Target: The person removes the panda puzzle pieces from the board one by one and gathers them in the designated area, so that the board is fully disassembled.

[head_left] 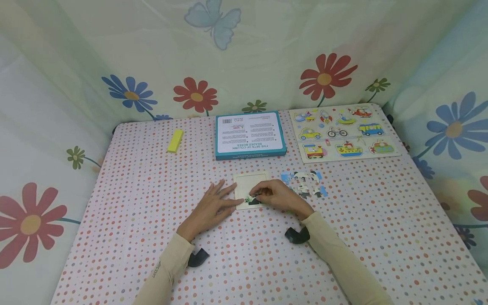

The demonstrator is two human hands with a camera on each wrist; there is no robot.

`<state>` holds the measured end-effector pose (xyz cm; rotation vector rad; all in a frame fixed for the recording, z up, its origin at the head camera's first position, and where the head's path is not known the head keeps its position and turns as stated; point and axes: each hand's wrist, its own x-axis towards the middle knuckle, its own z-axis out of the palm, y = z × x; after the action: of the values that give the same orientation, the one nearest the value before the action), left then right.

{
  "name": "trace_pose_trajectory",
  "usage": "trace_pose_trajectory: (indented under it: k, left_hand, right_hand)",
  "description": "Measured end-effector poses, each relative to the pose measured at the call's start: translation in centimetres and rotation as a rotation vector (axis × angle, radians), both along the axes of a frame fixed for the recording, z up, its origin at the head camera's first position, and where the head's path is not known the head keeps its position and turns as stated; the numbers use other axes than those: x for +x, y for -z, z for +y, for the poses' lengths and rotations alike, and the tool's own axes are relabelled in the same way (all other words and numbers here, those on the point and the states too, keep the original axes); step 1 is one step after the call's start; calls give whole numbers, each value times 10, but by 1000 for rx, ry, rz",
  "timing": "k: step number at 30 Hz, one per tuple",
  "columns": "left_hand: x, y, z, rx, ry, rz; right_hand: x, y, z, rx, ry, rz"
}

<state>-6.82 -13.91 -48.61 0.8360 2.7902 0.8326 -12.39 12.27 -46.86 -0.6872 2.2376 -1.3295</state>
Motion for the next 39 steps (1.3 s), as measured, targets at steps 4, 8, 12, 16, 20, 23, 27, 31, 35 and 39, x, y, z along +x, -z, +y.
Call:
trace_pose_trajectory:
  k: [4, 8, 12, 16, 20, 23, 27, 31, 35, 39]
  left_hand:
    - [-1, 0, 0, -3, 1, 4]
    - [-1, 0, 0, -9, 4, 4]
    - [-2, 0, 0, -13, 5, 4]
    - [-2, 1, 0, -13, 9, 4]
    - [-2, 0, 1, -18, 6, 2]
    - [-2, 0, 0, -24, 4, 2]
    - [-2, 0, 0, -27, 4, 0]
    - [0, -1, 0, -19, 10, -3]
    - [1, -1, 1, -13, 6, -3]
    - [2, -1, 1, -4, -1, -5]
  right_hand:
    - [-1, 1, 1, -8, 2, -4]
    - [-2, 2, 2, -22, 9, -11]
    - [-3, 3, 3, -47, 14, -21]
    - [-5, 4, 6, -77, 9, -27]
    - [-8, 5, 7, -103, 16, -49]
    - [-9, 3, 9, -125, 23, -79]
    - [-10, 0, 11, -152, 29, -115]
    - [-10, -2, 15, -157, 37, -131]
    - [-11, -9, 27, -143, 64, -90]
    - [-12, -14, 47, -134, 124, -67]
